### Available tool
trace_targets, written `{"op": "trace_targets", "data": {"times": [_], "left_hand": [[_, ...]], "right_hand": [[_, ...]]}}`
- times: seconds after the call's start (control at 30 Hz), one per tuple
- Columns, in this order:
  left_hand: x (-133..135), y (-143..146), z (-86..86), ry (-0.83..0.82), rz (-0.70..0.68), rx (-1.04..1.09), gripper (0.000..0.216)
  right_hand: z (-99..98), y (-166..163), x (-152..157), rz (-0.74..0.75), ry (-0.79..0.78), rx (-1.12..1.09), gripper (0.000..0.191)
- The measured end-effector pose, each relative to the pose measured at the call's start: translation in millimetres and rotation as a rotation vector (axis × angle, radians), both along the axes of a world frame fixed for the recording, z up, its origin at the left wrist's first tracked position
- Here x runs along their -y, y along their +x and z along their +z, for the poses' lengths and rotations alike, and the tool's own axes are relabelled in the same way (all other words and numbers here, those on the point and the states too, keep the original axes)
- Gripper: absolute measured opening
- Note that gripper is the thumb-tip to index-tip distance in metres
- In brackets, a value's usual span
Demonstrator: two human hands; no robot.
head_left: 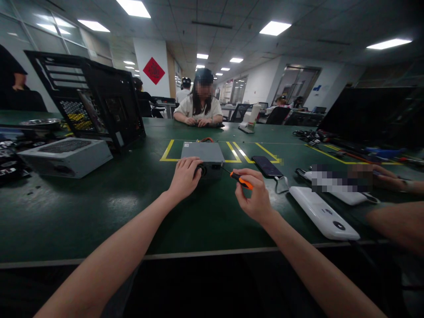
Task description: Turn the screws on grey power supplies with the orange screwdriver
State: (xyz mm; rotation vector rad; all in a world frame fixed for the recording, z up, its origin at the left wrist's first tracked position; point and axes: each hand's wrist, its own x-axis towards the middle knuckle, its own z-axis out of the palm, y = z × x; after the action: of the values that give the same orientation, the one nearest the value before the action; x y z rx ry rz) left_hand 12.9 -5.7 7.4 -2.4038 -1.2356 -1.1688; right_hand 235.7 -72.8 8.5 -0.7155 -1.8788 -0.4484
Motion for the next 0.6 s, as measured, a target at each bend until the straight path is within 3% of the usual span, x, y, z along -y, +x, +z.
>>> {"op": "trace_targets", "data": {"times": [0.17, 0.3, 0.43, 0.6], "left_hand": [[0.3, 0.1, 0.4, 0.004, 0.002, 0.001, 0.025], [0.0, 0.2, 0.4, 0.004, 0.004, -0.001, 0.026], [0.1, 0.4, 0.2, -0.001, 0.004, -0.003, 0.026], [0.9, 1.0, 0.2, -0.002, 0.003, 0.0, 0.026]], "right_hand": [[1.0, -0.3, 0.3, -0.029, -0.003, 0.007, 0.036], [1.3, 0.9, 0.3, 0.003, 0.002, -0.039, 0.04], [0.1, 2.8, 0.0, -0.021, 0.017, 0.044, 0.029], [-0.6, 2.2, 0.9, 0.026, -0.02, 0.021, 0.04]]}}
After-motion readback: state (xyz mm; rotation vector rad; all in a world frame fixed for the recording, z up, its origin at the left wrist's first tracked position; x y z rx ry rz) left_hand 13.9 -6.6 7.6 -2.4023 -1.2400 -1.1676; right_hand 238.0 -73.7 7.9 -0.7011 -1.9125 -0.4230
